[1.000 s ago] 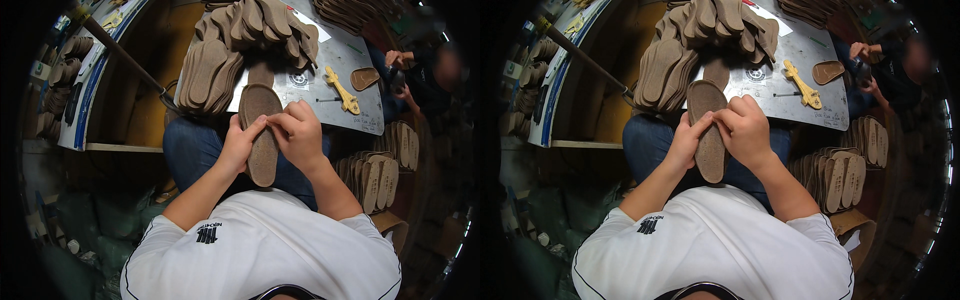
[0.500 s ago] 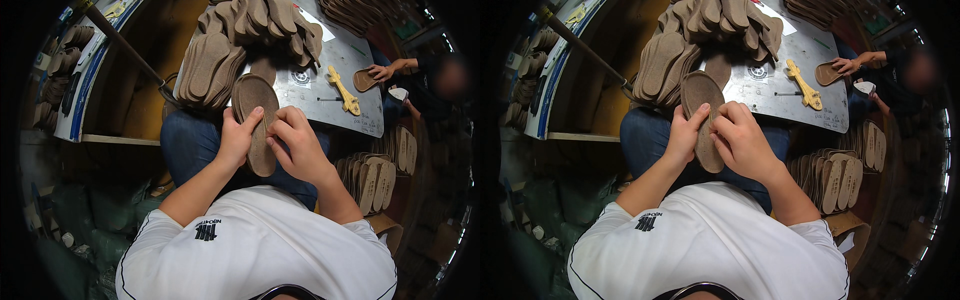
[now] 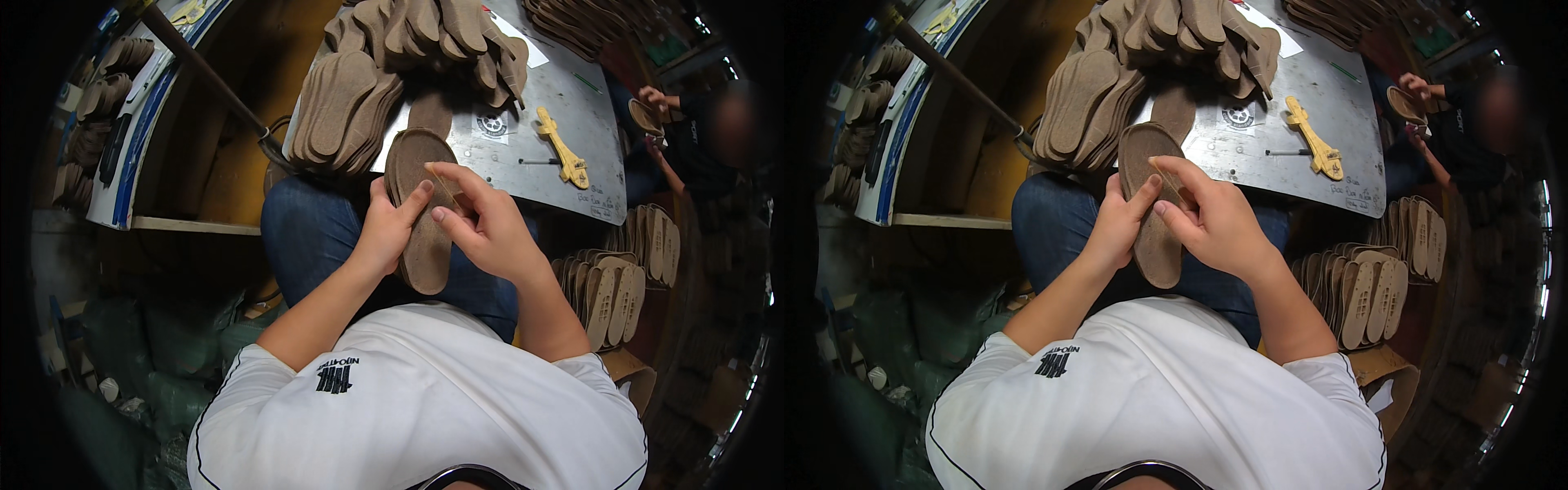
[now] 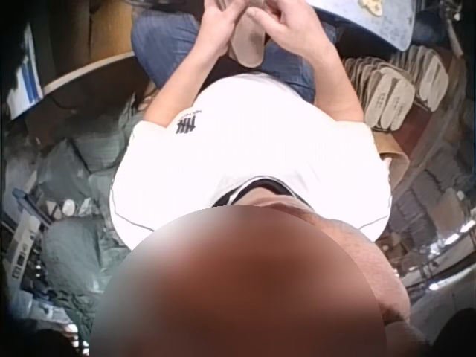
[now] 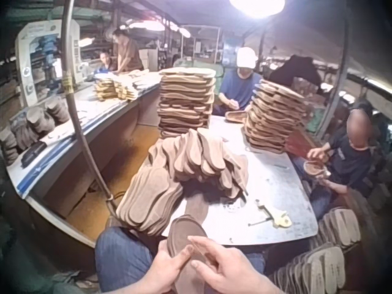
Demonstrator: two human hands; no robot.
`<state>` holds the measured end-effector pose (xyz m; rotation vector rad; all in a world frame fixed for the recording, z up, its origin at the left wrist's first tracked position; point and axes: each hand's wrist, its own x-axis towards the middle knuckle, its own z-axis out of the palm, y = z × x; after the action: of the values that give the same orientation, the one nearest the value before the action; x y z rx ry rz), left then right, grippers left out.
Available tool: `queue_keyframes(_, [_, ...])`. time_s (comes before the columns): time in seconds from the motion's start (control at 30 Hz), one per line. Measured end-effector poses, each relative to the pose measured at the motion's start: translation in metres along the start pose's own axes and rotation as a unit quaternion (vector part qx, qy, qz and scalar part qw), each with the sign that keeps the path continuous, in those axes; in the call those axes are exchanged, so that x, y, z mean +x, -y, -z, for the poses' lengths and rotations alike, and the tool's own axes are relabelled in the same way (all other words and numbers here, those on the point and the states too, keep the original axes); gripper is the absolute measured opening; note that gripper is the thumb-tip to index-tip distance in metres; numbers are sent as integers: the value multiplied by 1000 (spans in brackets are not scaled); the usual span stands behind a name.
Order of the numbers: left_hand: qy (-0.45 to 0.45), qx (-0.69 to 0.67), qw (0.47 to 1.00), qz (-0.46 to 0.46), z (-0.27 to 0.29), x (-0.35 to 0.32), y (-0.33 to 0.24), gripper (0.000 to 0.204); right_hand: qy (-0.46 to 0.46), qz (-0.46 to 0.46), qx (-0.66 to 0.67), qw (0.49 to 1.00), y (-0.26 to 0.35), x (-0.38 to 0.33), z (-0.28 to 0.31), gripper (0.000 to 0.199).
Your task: The person marks a yellow shoe insole with a pen, then stacks and bundles brown insoles with rubber bands. The person places the marked insole aside and continues bundling stacks of insoles on the table.
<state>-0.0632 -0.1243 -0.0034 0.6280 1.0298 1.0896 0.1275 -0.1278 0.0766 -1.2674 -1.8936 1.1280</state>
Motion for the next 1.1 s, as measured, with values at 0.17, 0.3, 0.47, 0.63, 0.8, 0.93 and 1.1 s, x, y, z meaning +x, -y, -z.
queue_keyframes(0.17, [23, 56, 998, 1, 5, 0, 6, 101, 68, -43, -70, 994, 12, -3, 8, 74])
queue_keyframes(0.3, [31, 98, 995, 4, 8, 5, 11, 110, 64, -19, -65, 996, 16, -5, 2, 78])
queue_keyframes(0.47, [43, 72, 996, 14, 8, 4, 14, 110, 73, -80, -27, 994, 21, -6, 7, 81])
queue_keyframes(0.63, [53, 86, 994, 35, 8, 5, 12, 111, 69, -50, -90, 992, 20, -5, 4, 83])
queue_keyframes(0.8, [54, 126, 989, 55, 9, 3, 9, 107, 103, -4, -108, 989, 15, -10, -4, 81])
queue_keyframes(0.93, [35, 104, 993, 37, 0, 1, 16, 98, 111, 48, -198, 973, 25, -18, -18, 69])
queue_keyframes(1.1, [50, 312, 949, -24, 9, 3, 11, 117, 43, 197, -157, 967, 51, -25, -8, 27])
